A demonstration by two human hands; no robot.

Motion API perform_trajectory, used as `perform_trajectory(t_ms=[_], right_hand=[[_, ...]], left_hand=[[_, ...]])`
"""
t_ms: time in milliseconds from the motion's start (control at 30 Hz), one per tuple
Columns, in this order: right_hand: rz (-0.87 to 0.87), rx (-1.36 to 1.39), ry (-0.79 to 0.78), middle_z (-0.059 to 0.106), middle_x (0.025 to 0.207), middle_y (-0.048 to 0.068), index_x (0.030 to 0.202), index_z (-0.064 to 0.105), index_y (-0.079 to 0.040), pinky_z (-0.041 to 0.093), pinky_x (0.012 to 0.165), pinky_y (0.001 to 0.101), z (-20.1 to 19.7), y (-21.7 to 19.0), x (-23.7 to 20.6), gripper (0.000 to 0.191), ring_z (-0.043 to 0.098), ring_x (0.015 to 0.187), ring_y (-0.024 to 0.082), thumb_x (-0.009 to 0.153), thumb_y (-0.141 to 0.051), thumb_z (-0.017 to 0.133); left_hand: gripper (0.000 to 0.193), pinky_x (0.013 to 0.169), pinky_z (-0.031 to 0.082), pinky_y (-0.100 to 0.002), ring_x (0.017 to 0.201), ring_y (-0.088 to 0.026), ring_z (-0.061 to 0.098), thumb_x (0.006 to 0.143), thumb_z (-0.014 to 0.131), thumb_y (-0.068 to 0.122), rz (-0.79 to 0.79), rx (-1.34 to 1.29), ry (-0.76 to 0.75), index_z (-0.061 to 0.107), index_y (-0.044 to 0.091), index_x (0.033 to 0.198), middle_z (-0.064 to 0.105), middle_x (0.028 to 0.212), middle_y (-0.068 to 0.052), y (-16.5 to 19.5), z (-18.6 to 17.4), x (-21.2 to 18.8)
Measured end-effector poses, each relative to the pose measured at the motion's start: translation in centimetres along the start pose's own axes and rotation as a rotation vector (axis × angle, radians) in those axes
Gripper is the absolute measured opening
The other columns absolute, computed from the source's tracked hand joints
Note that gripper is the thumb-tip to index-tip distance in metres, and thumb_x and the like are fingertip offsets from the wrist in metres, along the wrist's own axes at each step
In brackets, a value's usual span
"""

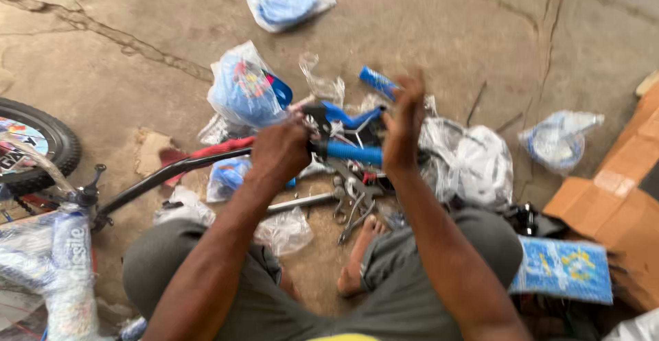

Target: The person assembles a bicycle handlebar by applying lubricant to the stem, inserting the handlebar, and tightening the bolts with a wrench. They then attach blue grips to the ends of the handlebar.

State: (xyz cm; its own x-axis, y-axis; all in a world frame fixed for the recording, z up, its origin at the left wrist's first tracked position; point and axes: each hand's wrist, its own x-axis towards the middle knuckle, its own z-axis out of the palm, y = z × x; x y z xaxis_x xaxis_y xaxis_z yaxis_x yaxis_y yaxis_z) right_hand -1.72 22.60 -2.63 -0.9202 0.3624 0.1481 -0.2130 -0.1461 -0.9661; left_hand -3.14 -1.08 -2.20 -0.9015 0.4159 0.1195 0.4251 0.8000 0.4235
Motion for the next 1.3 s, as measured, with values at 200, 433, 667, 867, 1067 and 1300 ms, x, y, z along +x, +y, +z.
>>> perform_trajectory(t_ms=[200,433,667,867,1067,1300], right_hand=[[-0.202,0.324,0.322,0.061,0.118,0.011,0.152,0.045,-0.022,0.047,0.080,0.0474,-11.1,-9.9,8.8,0.075,0.058,0.099,0.025,0.099,-0.075,0.049],[-0.276,-0.303,0.060,0.061,0.135,0.017,0.157,0.039,-0.011,0.049,0.097,0.0408,2.8,-2.9,0.1,0.079,0.058,0.117,0.023,0.103,-0.069,0.042],[0.238,0.026,0.165,0.069,0.104,0.018,0.134,0.056,0.001,0.057,0.078,0.0418,-3.2,0.7,5.3,0.066,0.068,0.090,0.026,0.099,-0.054,0.062],[0.186,-0.969,-0.542,0.076,0.096,0.009,0.105,0.075,-0.008,0.056,0.074,0.0334,-2.4,-8.6,2.1,0.027,0.072,0.085,0.018,0.090,-0.030,0.074],[0.402,-1.253,-0.777,0.073,0.090,0.012,0.112,0.072,-0.006,0.053,0.071,0.0384,-0.8,-9.0,0.1,0.042,0.069,0.079,0.025,0.085,-0.037,0.080],[-0.007,-1.047,-0.641,0.070,0.083,0.011,0.099,0.076,-0.004,0.052,0.067,0.0382,0.1,-6.6,-0.4,0.039,0.067,0.073,0.023,0.079,-0.036,0.085]], left_hand=[[0.012,0.065,0.054,-0.054,0.072,-0.038,0.070,0.083,0.071,0.019,-0.083,-0.023,0.118,0.073,0.007,0.085,0.071,0.091,-0.014,-2.5,-1.9,0.0],[0.028,0.068,0.056,-0.052,0.080,-0.035,0.072,0.083,0.066,0.009,0.001,-0.026,-0.056,0.079,0.023,0.103,0.074,0.093,-0.010,-1.3,1.5,1.0],[0.014,0.070,0.055,-0.051,0.078,-0.037,0.070,0.076,0.068,0.010,0.048,-0.077,0.073,0.075,0.009,0.088,0.072,0.100,-0.010,-1.7,2.2,0.4],[0.013,0.070,0.055,-0.050,0.077,-0.037,0.070,0.080,0.068,0.011,-0.001,-0.021,0.047,0.076,0.010,0.090,0.069,0.095,-0.011,-2.1,3.2,0.6],[0.014,0.066,0.054,-0.050,0.072,-0.036,0.069,0.093,0.068,0.021,-0.007,-0.030,0.079,0.076,0.008,0.091,0.067,0.090,-0.011,-1.8,2.6,0.7],[0.014,0.066,0.054,-0.049,0.072,-0.035,0.070,0.090,0.070,0.021,-0.057,-0.029,0.059,0.075,0.008,0.091,0.067,0.091,-0.012,-2.2,2.7,1.3]])
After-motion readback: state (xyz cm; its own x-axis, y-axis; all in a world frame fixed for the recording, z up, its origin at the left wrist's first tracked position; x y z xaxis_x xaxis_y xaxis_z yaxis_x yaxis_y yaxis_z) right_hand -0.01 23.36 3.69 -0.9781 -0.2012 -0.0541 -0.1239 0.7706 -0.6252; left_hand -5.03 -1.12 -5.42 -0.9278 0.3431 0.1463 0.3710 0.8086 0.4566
